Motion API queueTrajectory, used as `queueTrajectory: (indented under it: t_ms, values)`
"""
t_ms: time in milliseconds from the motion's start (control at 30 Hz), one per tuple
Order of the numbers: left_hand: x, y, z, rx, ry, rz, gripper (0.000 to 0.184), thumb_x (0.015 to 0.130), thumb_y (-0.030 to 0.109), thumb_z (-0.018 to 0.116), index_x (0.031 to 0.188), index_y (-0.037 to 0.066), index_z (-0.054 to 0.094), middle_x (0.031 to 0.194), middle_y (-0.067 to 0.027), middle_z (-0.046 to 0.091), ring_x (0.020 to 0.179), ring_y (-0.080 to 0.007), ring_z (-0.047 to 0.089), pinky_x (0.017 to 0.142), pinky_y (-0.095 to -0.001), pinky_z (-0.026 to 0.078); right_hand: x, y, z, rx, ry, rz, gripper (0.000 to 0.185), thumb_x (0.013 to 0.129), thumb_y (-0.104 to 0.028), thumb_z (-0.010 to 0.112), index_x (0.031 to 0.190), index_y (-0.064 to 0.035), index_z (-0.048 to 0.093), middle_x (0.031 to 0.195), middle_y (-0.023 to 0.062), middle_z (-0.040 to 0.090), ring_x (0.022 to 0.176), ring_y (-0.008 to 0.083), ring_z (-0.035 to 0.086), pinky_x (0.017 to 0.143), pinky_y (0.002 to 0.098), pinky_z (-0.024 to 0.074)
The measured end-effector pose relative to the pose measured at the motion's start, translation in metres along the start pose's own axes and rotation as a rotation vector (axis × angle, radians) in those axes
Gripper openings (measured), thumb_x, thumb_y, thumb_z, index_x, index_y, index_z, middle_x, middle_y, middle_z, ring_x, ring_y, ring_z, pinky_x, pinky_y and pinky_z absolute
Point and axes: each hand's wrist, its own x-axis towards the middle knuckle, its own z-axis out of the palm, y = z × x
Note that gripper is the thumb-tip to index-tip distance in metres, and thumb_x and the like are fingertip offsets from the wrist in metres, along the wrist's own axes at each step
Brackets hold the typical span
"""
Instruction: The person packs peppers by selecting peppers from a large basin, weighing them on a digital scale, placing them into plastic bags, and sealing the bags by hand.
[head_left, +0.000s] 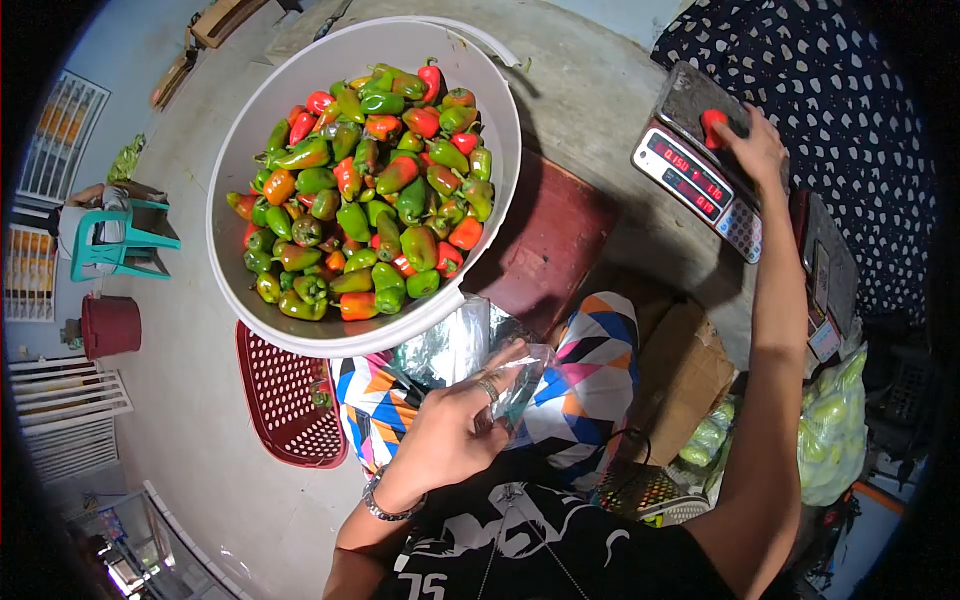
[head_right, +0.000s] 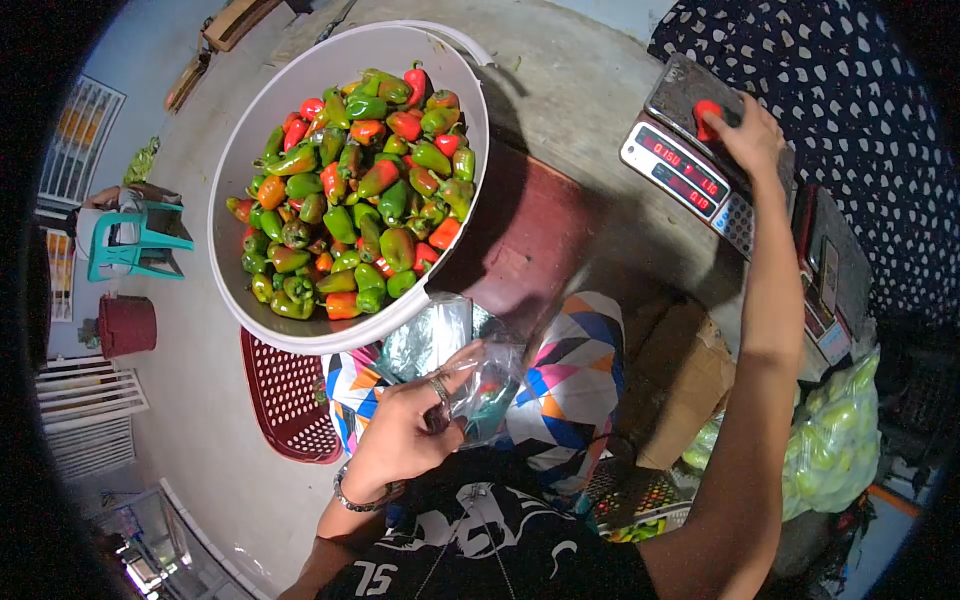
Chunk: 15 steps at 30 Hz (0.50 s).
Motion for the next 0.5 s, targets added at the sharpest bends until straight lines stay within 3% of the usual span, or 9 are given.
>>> queueTrajectory:
  t_ms: [67,133,167,267,333,367,400,433,500]
  values:
    - [-0.001,0.004,-0.001,0.025,0.023,-0.007,0.067,0.071,-0.009,0.066,0.137,-0.005,0.057,0.154,-0.0145,0.053,0.067,-0.0244,0.068,0.065,-0.0315,0.056,0.003,-0.026,0.011,-0.132,-0.017,-0.028,0.086,0.084,-0.066,0.07,0.151,-0.0175,0.049,0.148,0.0199,0.055,0.143,0.0387,0.044,0.118,0.0657,0.0257]
    - [-0.004,0.001,0.001,0.067,0.095,0.055,0.064,0.07,-0.009,0.066,0.134,-0.008,0.057,0.154,-0.0141,0.053,0.066,-0.0242,0.068,0.066,-0.032,0.056,-0.003,-0.048,0.02,-0.231,-0.133,-0.051,0.072,0.091,-0.055,0.066,0.15,-0.0172,0.05,0.147,0.0215,0.055,0.142,0.0398,0.045,0.118,0.0661,0.0244]
    - [-0.006,0.004,0.0,0.081,0.121,0.058,0.064,0.07,-0.009,0.066,0.133,-0.009,0.057,0.154,-0.014,0.053,0.066,-0.0243,0.068,0.066,-0.032,0.056,-0.006,-0.057,0.02,-0.249,-0.103,-0.056,0.062,0.092,-0.04,0.068,0.148,-0.0163,0.052,0.141,0.024,0.057,0.136,0.0424,0.05,0.115,0.0629,0.0324]
    - [-0.015,0.006,-0.002,0.097,0.173,-0.002,0.065,0.072,-0.008,0.065,0.136,-0.007,0.057,0.154,-0.0143,0.052,0.067,-0.0265,0.069,0.067,-0.0322,0.056,-0.021,-0.083,0.023,-0.074,0.025,-0.112,0.06,0.09,-0.027,0.07,0.146,-0.0148,0.052,0.135,0.0256,0.059,0.128,0.0448,0.054,0.11,0.0566,0.0429]
    - [-0.017,0.009,-0.004,0.083,0.192,-0.041,0.067,0.072,-0.008,0.065,0.138,-0.005,0.057,0.154,-0.0146,0.052,0.067,-0.028,0.069,0.068,-0.0324,0.056,-0.069,-0.114,0.001,0.357,0.406,-0.361,0.049,0.092,-0.019,0.067,0.139,-0.0093,0.057,0.128,0.0278,0.061,0.116,0.0429,0.061,0.098,0.0517,0.0517]
    - [-0.017,0.005,-0.003,0.113,0.199,-0.026,0.071,0.072,-0.008,0.065,0.142,-0.002,0.055,0.155,-0.0152,0.051,0.07,-0.0297,0.07,0.069,-0.0333,0.056,-0.119,-0.145,-0.054,0.632,0.266,-0.349,0.049,0.092,-0.022,0.068,0.138,-0.0084,0.058,0.122,0.0242,0.066,0.107,0.0385,0.067,0.093,0.0486,0.054]
    - [-0.017,0.003,-0.004,0.113,0.195,-0.023,0.072,0.072,-0.008,0.065,0.143,-0.002,0.054,0.155,-0.0156,0.051,0.071,-0.0303,0.07,0.07,-0.0336,0.057,-0.169,-0.156,-0.085,1.272,-0.171,-0.362,0.051,0.093,-0.026,0.067,0.138,-0.0054,0.058,0.121,0.0191,0.068,0.106,0.0313,0.068,0.09,0.0434,0.0559]
    - [-0.017,0.002,-0.004,0.108,0.189,-0.02,0.073,0.072,-0.008,0.065,0.143,-0.002,0.054,0.155,-0.016,0.051,0.073,-0.0308,0.071,0.07,-0.0339,0.057,-0.219,-0.167,-0.116,1.841,-0.585,-0.116,0.053,0.093,-0.031,0.066,0.137,-0.0023,0.057,0.12,0.014,0.07,0.106,0.024,0.07,0.087,0.0382,0.0579]
    - [-0.016,0.006,-0.004,0.136,0.156,-0.014,0.076,0.072,-0.007,0.066,0.146,-0.002,0.051,0.155,-0.0178,0.049,0.078,-0.033,0.072,0.073,-0.0354,0.057,-0.291,-0.18,-0.152,1.819,-1.096,-0.206,0.048,0.095,-0.031,0.064,0.133,-0.0018,0.059,0.11,0.0108,0.069,0.096,0.0199,0.069,0.081,0.0347,0.0571]
